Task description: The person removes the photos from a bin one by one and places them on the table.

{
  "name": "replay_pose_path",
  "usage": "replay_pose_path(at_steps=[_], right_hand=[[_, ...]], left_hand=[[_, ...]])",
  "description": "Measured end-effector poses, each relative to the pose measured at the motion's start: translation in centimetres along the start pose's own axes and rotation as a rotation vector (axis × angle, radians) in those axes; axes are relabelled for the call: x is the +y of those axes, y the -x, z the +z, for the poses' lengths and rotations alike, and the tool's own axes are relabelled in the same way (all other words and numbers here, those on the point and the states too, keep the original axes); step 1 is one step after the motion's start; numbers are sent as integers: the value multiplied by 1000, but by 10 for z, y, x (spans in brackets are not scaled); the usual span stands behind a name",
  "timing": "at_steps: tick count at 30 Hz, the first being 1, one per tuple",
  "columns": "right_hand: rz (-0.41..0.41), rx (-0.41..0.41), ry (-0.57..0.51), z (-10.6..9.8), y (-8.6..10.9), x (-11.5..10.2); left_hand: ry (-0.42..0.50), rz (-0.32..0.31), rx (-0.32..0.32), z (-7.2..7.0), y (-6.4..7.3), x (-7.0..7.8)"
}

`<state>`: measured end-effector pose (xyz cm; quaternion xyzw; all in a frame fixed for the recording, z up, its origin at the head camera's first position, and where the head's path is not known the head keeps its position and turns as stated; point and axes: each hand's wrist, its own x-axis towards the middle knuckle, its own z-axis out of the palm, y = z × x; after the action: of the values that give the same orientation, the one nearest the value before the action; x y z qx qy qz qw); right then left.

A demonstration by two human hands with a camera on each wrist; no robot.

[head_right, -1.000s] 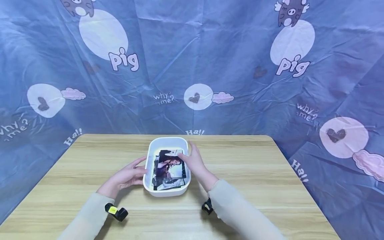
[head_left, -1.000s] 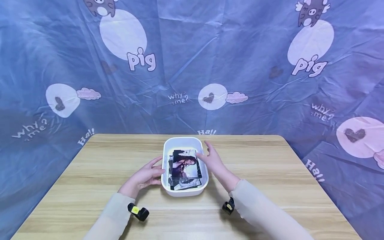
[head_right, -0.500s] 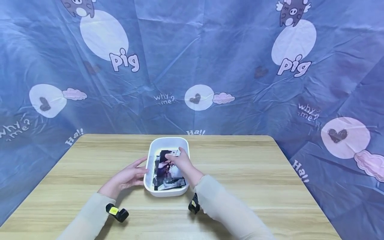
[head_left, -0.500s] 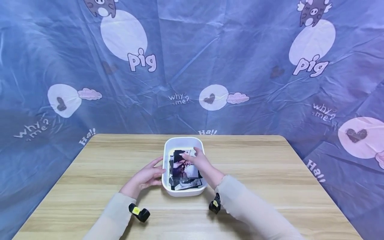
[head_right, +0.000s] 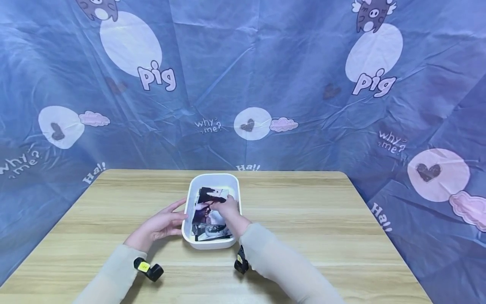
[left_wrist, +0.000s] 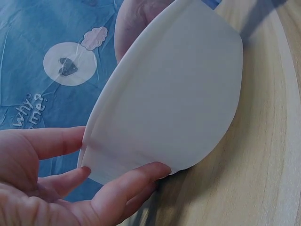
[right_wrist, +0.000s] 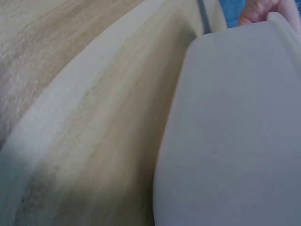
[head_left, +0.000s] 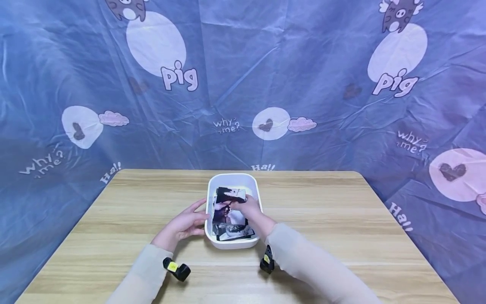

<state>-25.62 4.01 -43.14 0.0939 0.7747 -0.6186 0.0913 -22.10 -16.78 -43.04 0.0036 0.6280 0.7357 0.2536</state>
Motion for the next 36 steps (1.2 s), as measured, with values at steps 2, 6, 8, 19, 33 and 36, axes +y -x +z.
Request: replay_pose_path(at_steps=[2,6,8,19,33,36], right_hand=[[15,6,24,1,-1,1],[56,-5,41,1,-3,1],[58,-11,60,1,-4,1],[-26,-66,129,-2,1,-1],[6,-56,35,-2,7,-2],[-6,-31,34,-2,10,-3]], left_hand=[[-3,-4,-2,0,0,0],[-11,-10,-4,0,0,1],[-14,-8,-4,0,0,2],[-15,-4,-4,0,1,1],[-12,-6,-2,-2,4,0],[-18,-8,-4,-1,5,0]])
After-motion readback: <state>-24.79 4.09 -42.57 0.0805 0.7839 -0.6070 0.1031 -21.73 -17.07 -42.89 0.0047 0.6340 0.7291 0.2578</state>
